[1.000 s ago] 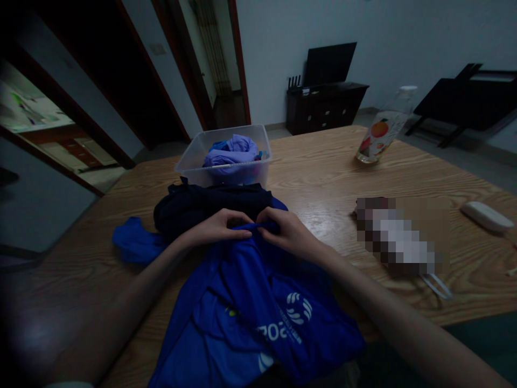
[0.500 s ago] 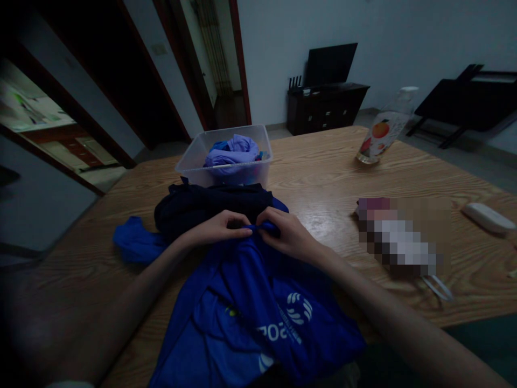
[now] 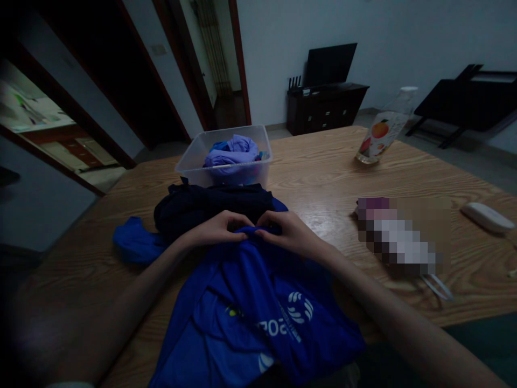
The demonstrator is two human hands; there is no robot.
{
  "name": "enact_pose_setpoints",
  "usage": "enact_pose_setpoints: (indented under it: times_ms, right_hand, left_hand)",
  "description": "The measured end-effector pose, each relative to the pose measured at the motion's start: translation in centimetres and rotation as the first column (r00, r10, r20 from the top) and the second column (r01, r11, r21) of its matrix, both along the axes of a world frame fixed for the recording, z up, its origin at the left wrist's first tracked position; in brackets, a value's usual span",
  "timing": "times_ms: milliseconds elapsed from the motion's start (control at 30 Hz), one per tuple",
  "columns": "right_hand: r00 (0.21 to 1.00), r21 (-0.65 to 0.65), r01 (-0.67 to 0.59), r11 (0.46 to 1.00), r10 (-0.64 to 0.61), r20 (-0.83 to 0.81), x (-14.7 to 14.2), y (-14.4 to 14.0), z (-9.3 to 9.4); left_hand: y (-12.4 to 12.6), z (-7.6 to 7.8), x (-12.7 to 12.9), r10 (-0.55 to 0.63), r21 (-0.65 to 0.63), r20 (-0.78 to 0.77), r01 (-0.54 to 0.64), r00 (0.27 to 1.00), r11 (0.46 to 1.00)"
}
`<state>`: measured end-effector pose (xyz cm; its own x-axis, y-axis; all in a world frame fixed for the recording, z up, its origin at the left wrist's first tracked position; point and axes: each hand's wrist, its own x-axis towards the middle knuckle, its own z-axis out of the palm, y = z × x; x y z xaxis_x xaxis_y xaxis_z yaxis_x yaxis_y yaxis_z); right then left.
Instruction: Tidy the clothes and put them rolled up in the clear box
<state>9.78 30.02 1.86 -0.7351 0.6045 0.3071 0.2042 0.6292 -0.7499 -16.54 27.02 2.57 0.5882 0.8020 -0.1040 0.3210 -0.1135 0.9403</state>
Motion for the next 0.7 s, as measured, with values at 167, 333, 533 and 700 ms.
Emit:
enact_pose_setpoints:
  times_ms: [167,333,533,700]
  right_hand:
    - [1.0,0.044,0.014,0.999,-0.013,-0.013,-0.2,-0.3,0.1]
    - [0.998,0.142,0.063,0.988,-0.06,-0.027,-0.3,-0.3,-0.7]
    - [0.997,0.404,0.045,0.914,-0.066,0.039,-0.1,-0.3,-2.0]
    - [0.993,0.557,0.013,0.831,-0.077,0.092,0.0,-0.4,-2.0]
  left_hand:
    - [0.0,0.0,0.0,0.011,-0.014,-0.008,-0.012,1.0,1.0]
    - [-0.1,0.4,0.2,-0.012,-0.017,-0.035,0.011,0.999,1.0]
    - [-0.1,0.6,0.3,0.015,0.047,-0.079,-0.011,0.997,0.999]
    - [-0.2,0.6,0.3,0.0,0.027,-0.045,0.001,0.999,1.0]
